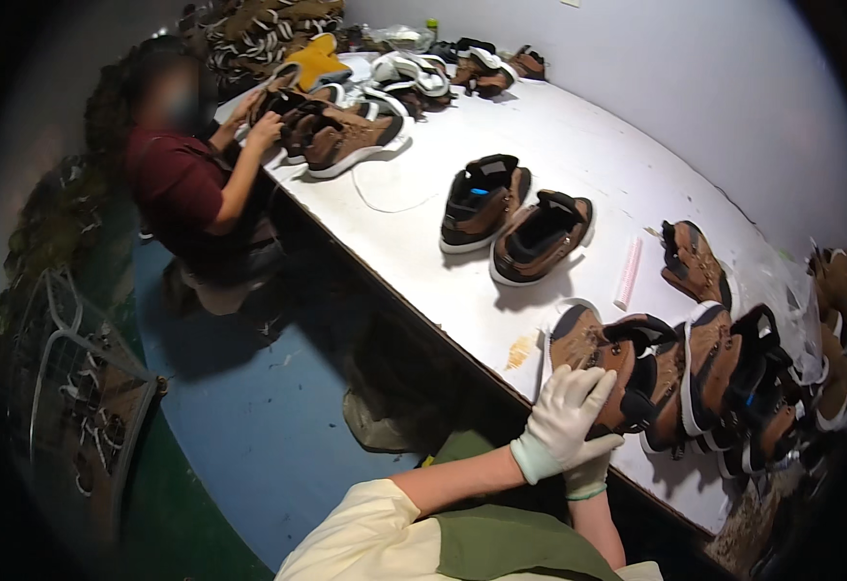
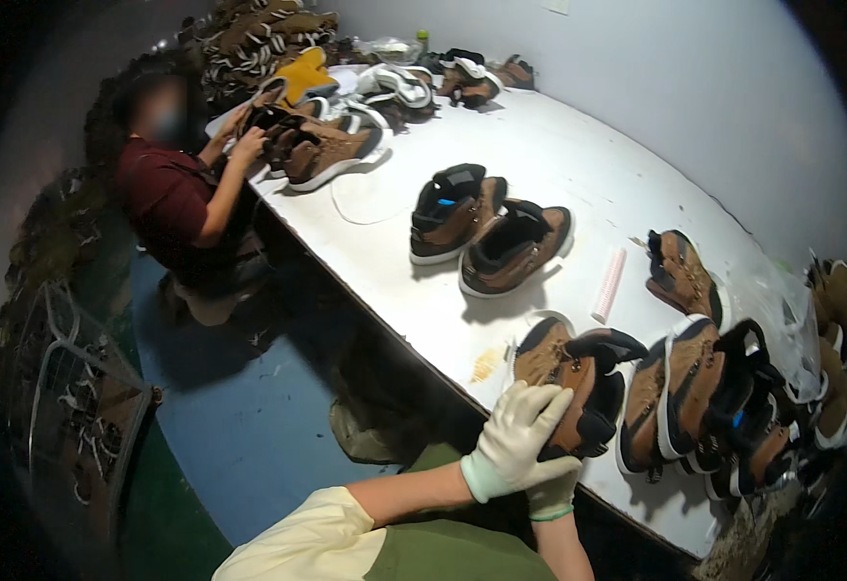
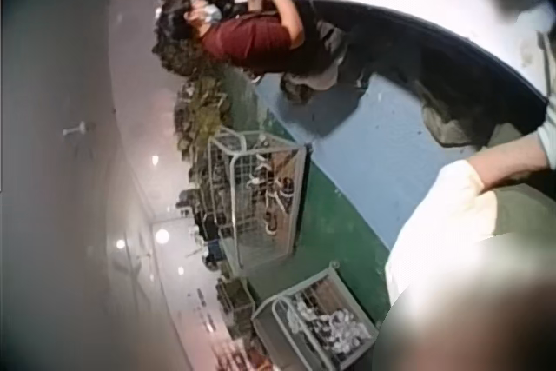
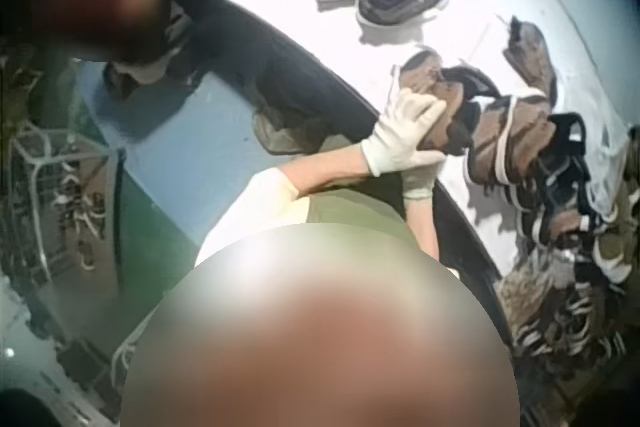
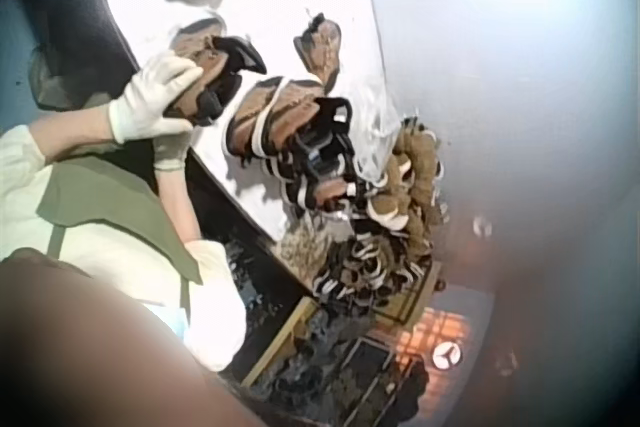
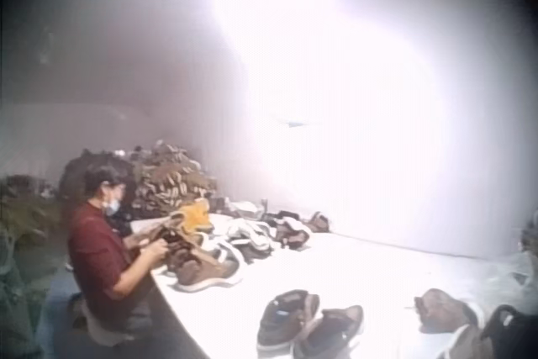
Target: The person assembles brown high-top shoes by attaching white midsole pieces to the shoe uppers. They pick up a shoe, align the midsole, and press it into place, repeating the process for multiple pairs on a white work table.
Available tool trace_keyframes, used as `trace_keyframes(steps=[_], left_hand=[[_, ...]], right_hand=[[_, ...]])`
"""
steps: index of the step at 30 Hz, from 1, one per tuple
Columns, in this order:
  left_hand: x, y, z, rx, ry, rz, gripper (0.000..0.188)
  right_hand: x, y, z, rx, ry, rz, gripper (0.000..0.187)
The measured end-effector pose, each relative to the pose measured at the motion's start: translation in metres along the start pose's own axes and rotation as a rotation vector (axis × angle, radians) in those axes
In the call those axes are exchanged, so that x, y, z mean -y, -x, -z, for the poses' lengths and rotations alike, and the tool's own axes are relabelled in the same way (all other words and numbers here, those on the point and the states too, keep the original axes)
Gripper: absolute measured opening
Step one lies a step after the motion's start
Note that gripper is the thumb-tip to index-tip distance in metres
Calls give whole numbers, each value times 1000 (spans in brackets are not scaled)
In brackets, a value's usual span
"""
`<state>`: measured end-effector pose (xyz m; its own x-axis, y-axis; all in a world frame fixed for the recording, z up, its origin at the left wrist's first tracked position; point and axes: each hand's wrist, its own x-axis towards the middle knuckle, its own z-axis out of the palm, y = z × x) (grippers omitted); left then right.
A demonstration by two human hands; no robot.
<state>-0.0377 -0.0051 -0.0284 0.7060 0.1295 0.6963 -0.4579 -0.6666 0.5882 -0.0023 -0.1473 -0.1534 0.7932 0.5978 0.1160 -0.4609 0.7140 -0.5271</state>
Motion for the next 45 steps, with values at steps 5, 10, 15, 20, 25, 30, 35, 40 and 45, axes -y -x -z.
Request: trace_keyframes(steps=[5, 10, 15, 20, 25, 30, 35, 40, 45], left_hand=[[2, 3, 1, -29, -15, 56, 85], [4, 5, 5, -26, -43, 38, 85], [7, 13, 3, -33, -66, 74, 90], [7, -1, 9, 11, -111, 131, 95], [21, 1, 20, -19, -125, 212, 89], [43, 25, 43, -73, 208, 517, 75], [50, 37, 45, -87, 396, 642, 76], [55, 43, 46, -106, 457, 662, 73], [60, 51, 53, -167, 605, 746, 59]], right_hand=[[5, 0, -8, 56, 13, -4, 53], [6, -6, -33, -133, -160, -55, 49], [8, -12, -40, -167, -17, -40, 48], [7, -16, -37, -399, 74, -84, 28], [10, -26, -56, -640, 74, -127, 21], [5, -26, -68, -560, 171, -174, 23], [0, -20, -63, -532, 201, -178, 29], [5, -16, -70, -556, 214, -207, 28], [3, -14, -75, -473, 260, -210, 14]])
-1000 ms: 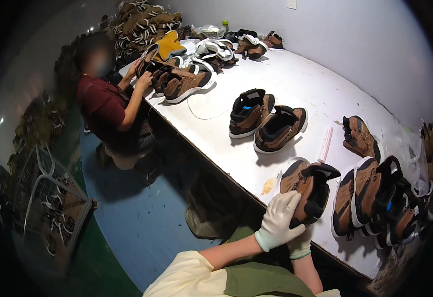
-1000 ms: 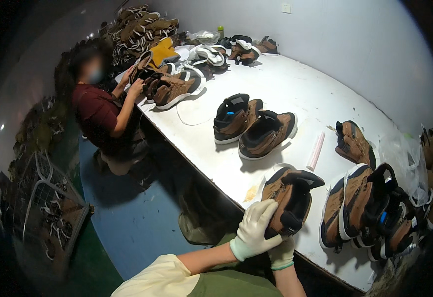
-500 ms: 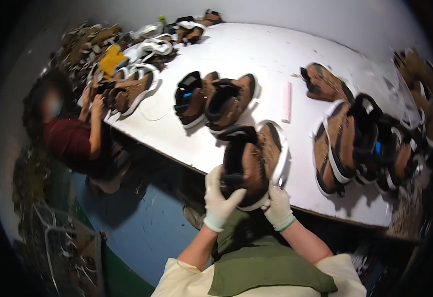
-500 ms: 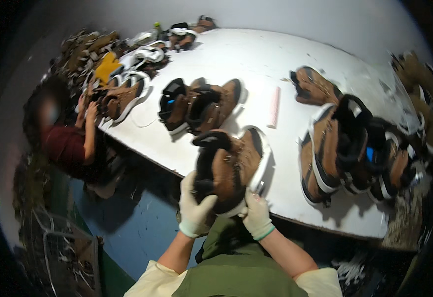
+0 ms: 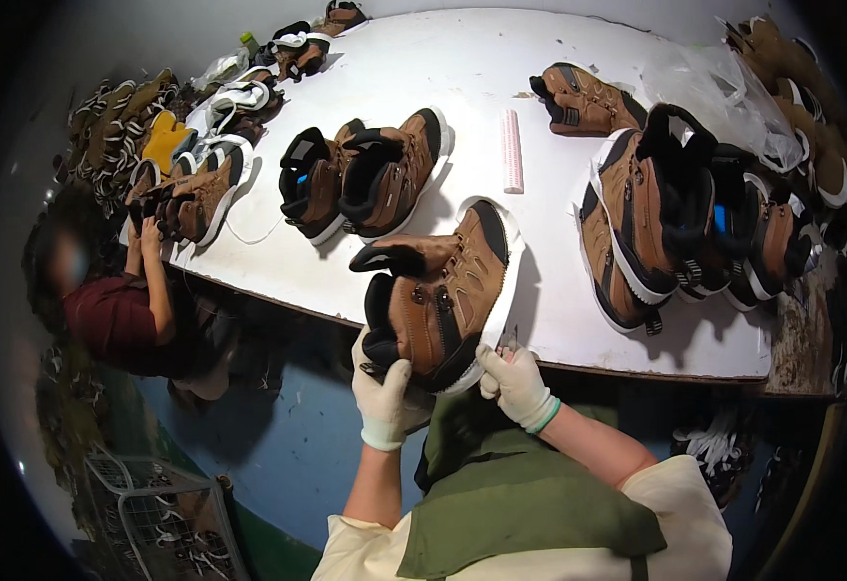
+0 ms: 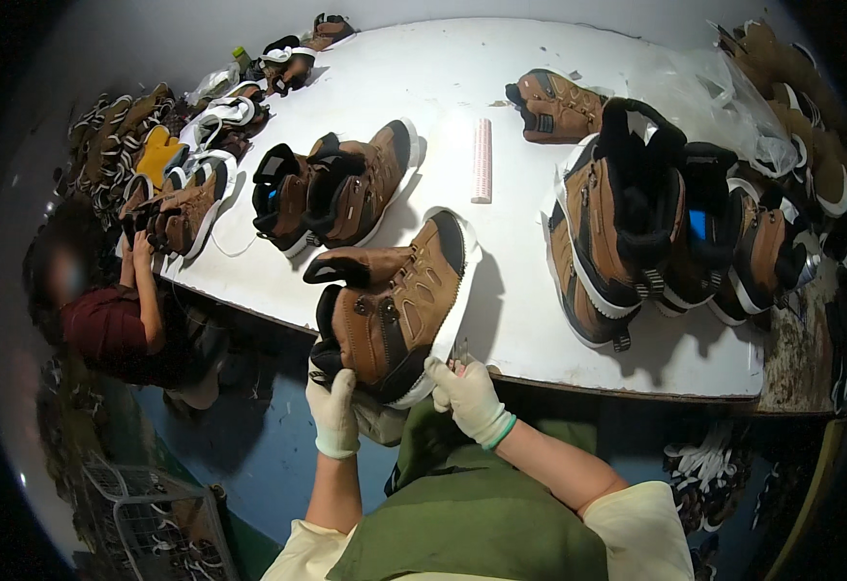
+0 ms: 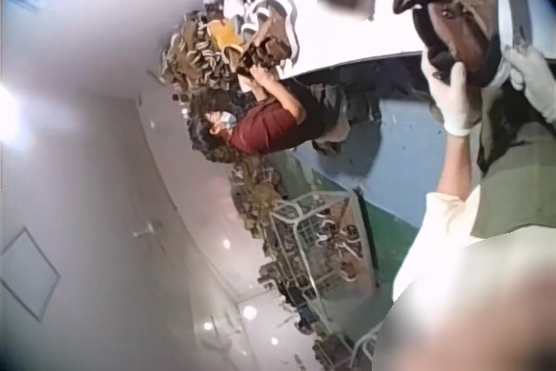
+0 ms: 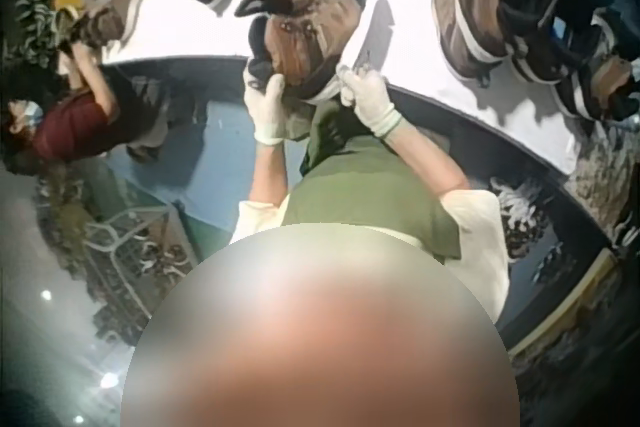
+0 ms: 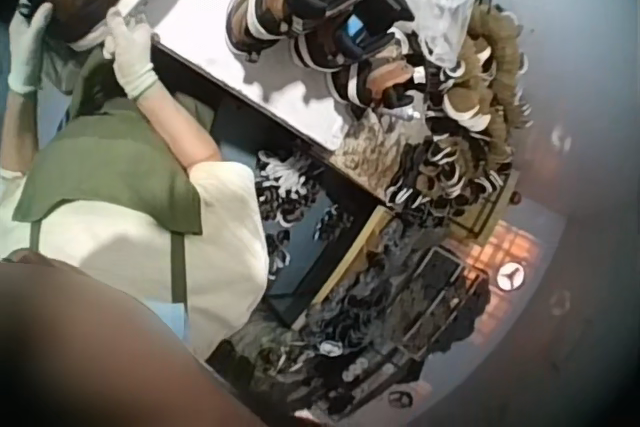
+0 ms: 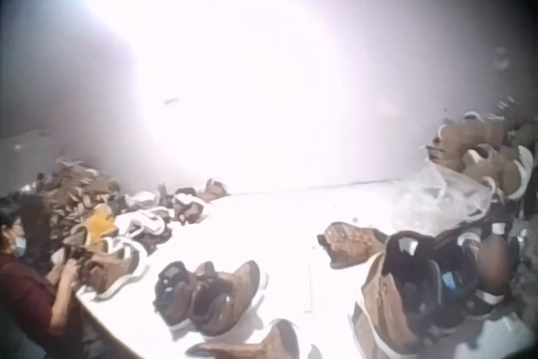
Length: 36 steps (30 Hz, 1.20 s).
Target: The person assembles brown high-top shoes by attaching white midsole pieces to the shoe uppers. They pick up a shoe, align the midsole, and press it into place, repeating the process for multiple pairs on a white work table.
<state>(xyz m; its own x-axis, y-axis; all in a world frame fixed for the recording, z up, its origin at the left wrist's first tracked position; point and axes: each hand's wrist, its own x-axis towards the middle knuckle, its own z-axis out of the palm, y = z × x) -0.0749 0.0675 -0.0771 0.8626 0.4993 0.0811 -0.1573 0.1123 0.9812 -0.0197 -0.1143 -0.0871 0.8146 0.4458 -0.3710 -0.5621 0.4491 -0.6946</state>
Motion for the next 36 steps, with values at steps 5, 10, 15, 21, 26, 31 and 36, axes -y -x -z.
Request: trace_keyframes(steps=[5, 10, 15, 21, 26, 31, 36], left_hand=[[-2, -1, 7, -33, 90, 53, 42], [-4, 1, 2, -60, 81, 51, 34], [-6, 0, 4, -64, 19, 52, 39], [-8, -1, 1, -27, -115, -17, 54], [-16, 2, -10, -89, -365, -209, 70], [-34, -9, -5, 35, -770, -643, 58], [-59, -21, 3, 196, -795, -475, 64]], right_hand=[[-1, 0, 2, 100, 35, -17, 9], [5, 4, -4, 69, 1, -33, 10], [2, 0, 2, 89, -53, -67, 4], [4, 0, 7, 76, -123, -94, 8], [4, 1, 11, 57, -139, -73, 19], [5, 2, 8, 53, -128, -68, 23], [8, 4, 5, 76, -113, -73, 14]])
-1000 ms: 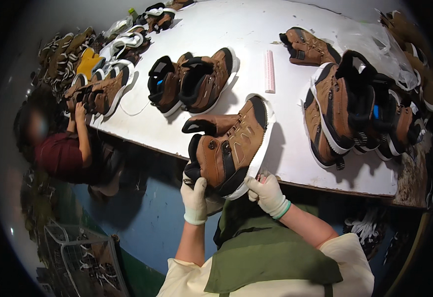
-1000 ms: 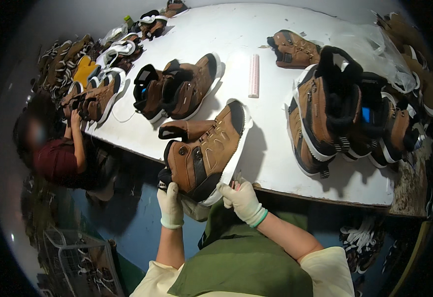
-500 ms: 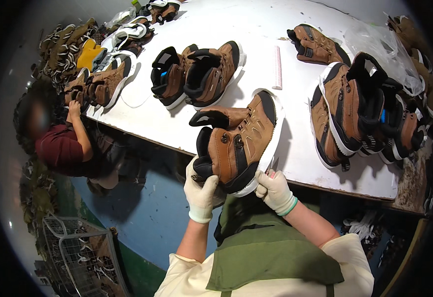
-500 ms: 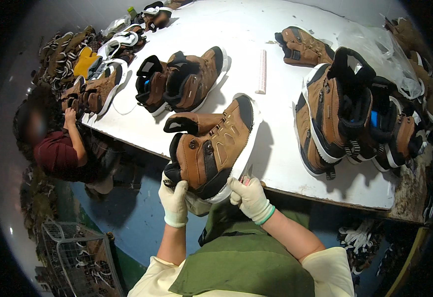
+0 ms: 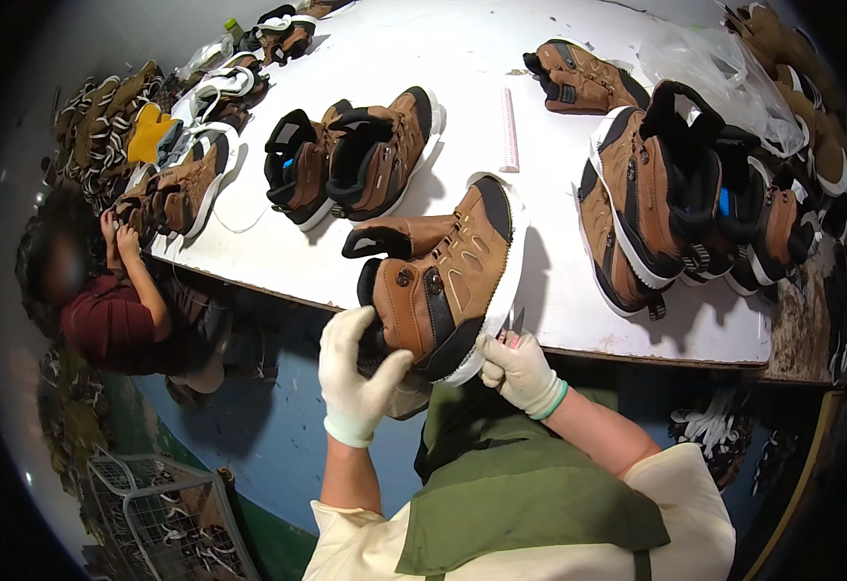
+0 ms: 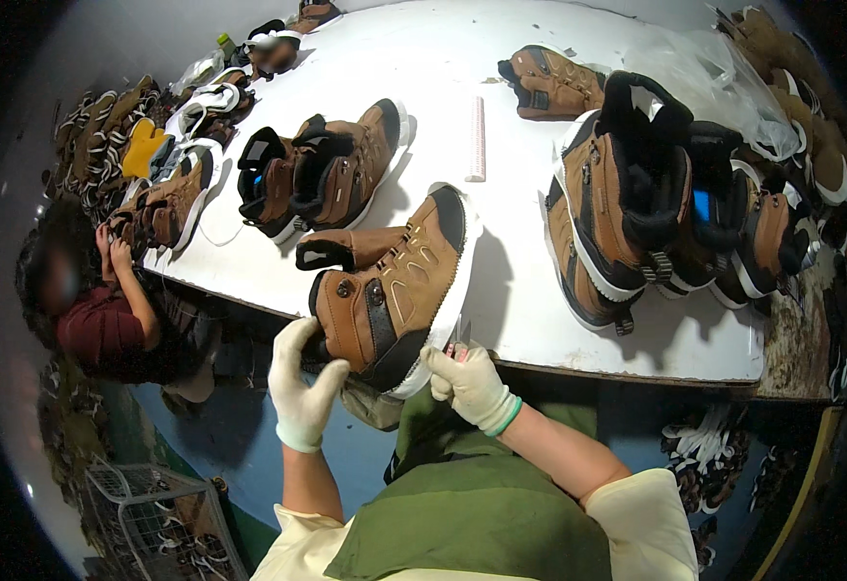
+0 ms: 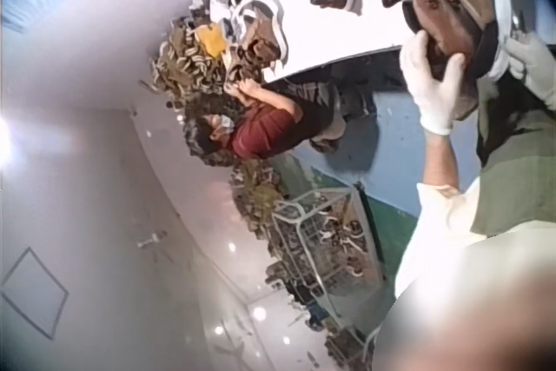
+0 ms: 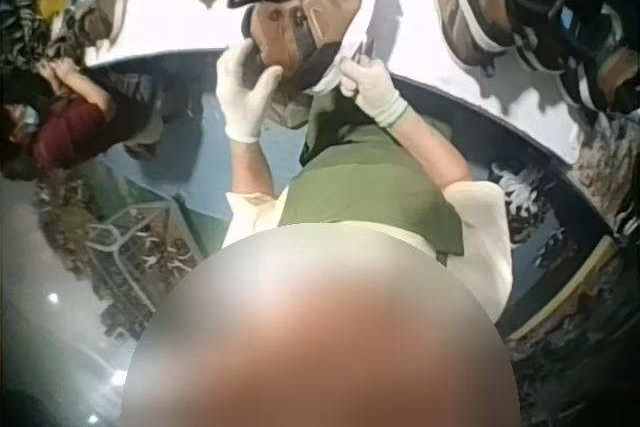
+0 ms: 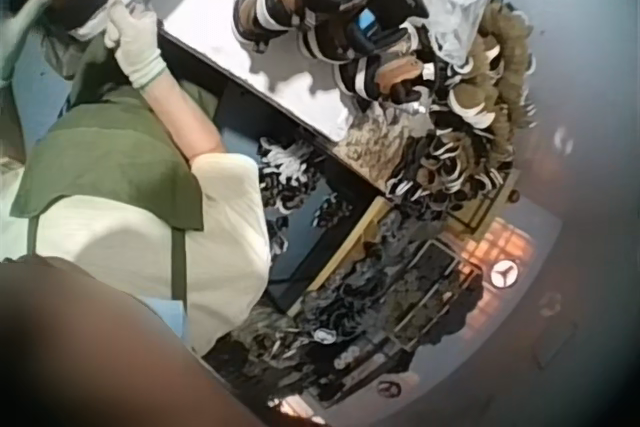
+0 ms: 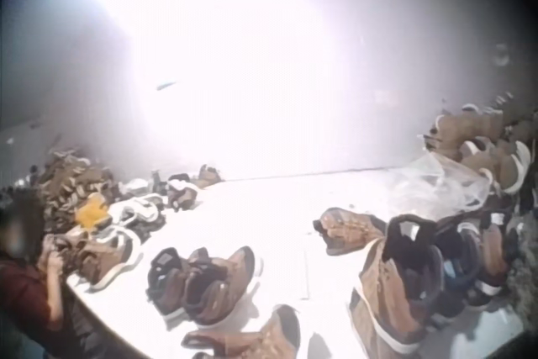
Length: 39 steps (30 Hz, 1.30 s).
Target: The person assembles brown high-top shoes by attaching white midsole pieces to the shoe uppers. They pick up a shoe, align the midsole, and press it into place, repeating the process for multiple pairs on a white work table.
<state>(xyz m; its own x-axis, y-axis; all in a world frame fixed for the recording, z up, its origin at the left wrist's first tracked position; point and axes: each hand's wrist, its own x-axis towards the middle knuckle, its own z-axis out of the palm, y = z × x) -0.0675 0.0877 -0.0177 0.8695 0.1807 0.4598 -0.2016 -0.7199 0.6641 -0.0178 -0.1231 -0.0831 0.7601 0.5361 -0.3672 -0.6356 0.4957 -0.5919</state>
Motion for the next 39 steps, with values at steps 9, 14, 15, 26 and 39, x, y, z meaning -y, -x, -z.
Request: trace_keyframes(steps=[9, 14, 15, 26, 39], left_hand=[[-1, -6, -5, 105, 594, 416, 71], [10, -3, 3, 203, 702, 619, 61], [13, -2, 3, 228, 712, 656, 58], [16, 7, -11, 144, 691, 586, 47], [10, 6, -13, 118, 688, 600, 39]], right_hand=[[3, 3, 0, 29, 94, 20, 7], [1, 4, -1, 22, 67, 34, 9], [-1, 3, 0, 27, 51, 32, 9], [-6, 4, 8, 25, 51, 38, 9], [-8, 8, 12, -5, 67, 34, 9]])
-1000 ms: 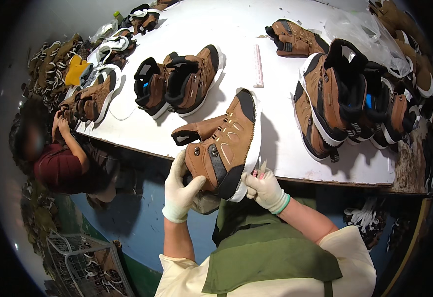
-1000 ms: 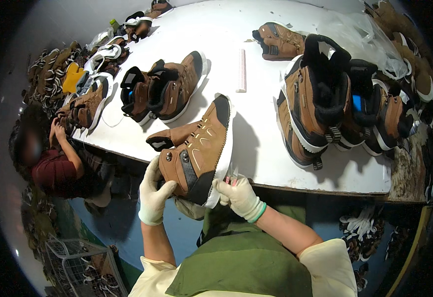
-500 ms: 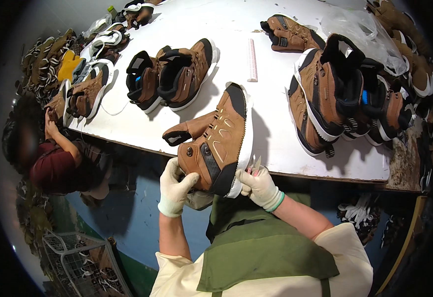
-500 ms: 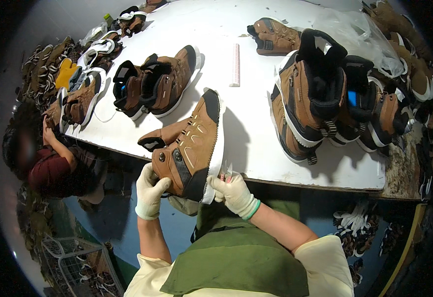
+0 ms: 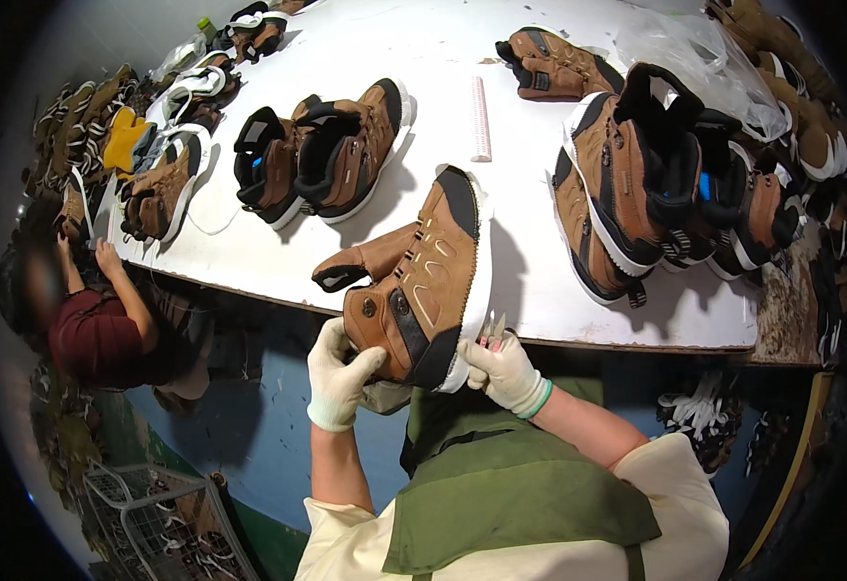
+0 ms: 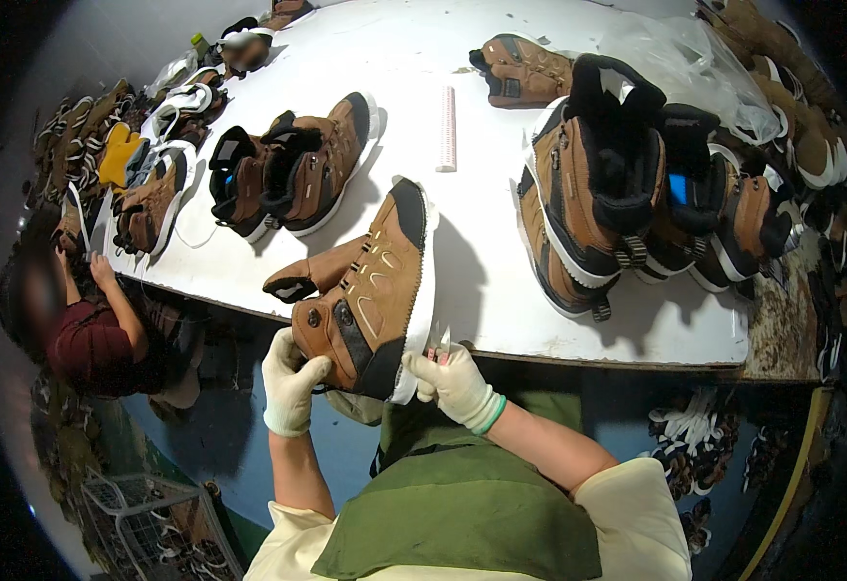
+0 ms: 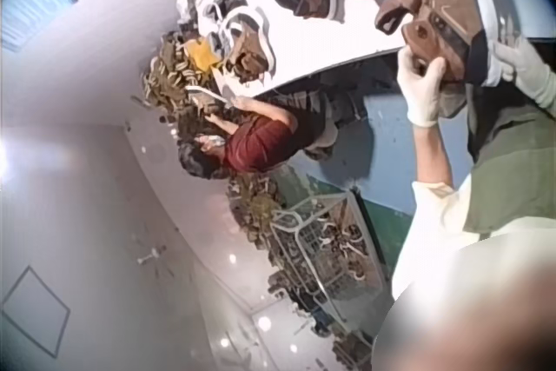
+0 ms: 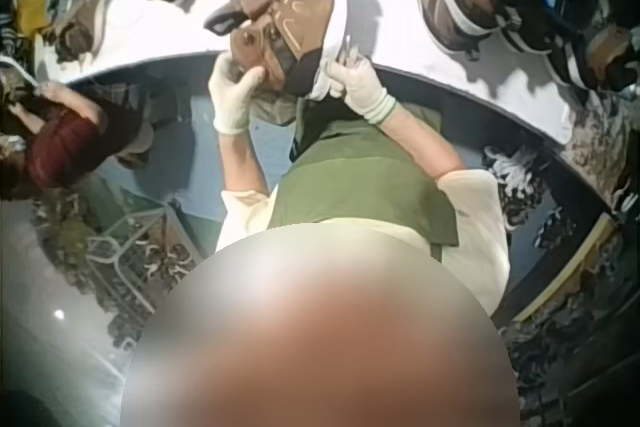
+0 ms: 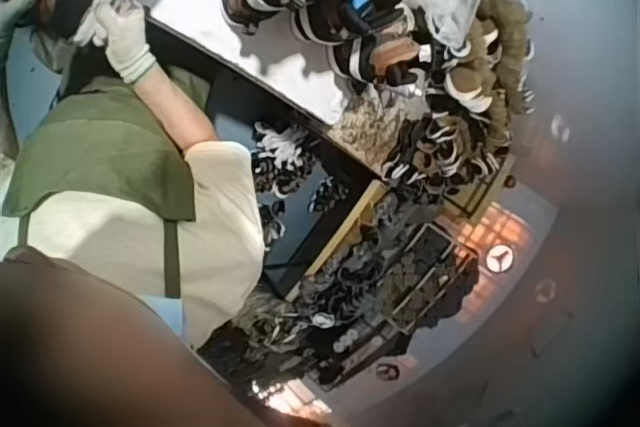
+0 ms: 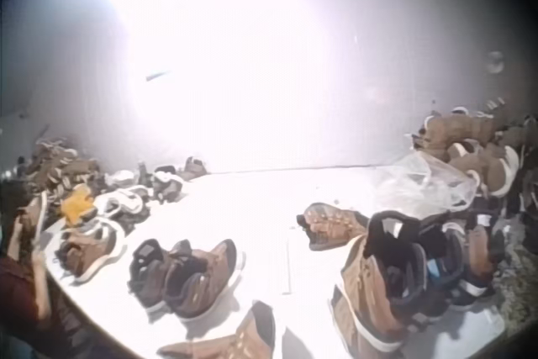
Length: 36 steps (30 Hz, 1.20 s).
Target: The person assembles brown high-top shoes by attaching white midsole pieces to the shoe uppers. They pick up a shoe, align the midsole, and press it into place, repeating the process for multiple pairs on a white work table.
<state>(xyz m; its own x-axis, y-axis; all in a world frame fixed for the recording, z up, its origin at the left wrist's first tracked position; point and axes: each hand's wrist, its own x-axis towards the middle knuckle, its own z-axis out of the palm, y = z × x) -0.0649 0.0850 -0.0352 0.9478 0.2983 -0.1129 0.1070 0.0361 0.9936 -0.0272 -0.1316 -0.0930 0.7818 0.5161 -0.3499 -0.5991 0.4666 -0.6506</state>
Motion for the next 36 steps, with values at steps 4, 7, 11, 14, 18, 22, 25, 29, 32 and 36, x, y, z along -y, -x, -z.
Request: trace_keyframes(steps=[4, 7, 11, 14, 18, 22, 25, 29, 32, 36], left_hand=[[0, 1, 0, 0, -3, -4, 40], [-2, 2, -3, -3, 46, -25, 38], [-10, -7, -2, -13, 56, -6, 28], [-20, -13, -3, -33, 77, -33, 27], [-19, -22, 1, -22, 98, -46, 30], [-18, -29, 3, -12, 73, 20, 33], [-21, -32, 1, 7, 91, 12, 38], [-27, -34, -4, 31, 253, 9, 35], [-37, -33, -9, 90, 306, -7, 39], [-41, -37, -9, 132, 311, -22, 40]], right_hand=[[0, 2, 1, 2, -6, -6, 8], [0, 2, 2, 0, -13, -21, 6], [14, 1, -10, 55, -17, 49, 9], [25, -2, -15, 88, -37, 46, 18], [38, 1, -26, 50, -14, 37, 23], [42, 0, -27, 15, -22, 54, 26], [45, 0, -28, 25, -34, 67, 27], [52, 0, -29, 6, -35, 70, 28], [59, -2, -32, -31, -55, 73, 30], [66, -5, -33, 20, -137, 92, 29]])
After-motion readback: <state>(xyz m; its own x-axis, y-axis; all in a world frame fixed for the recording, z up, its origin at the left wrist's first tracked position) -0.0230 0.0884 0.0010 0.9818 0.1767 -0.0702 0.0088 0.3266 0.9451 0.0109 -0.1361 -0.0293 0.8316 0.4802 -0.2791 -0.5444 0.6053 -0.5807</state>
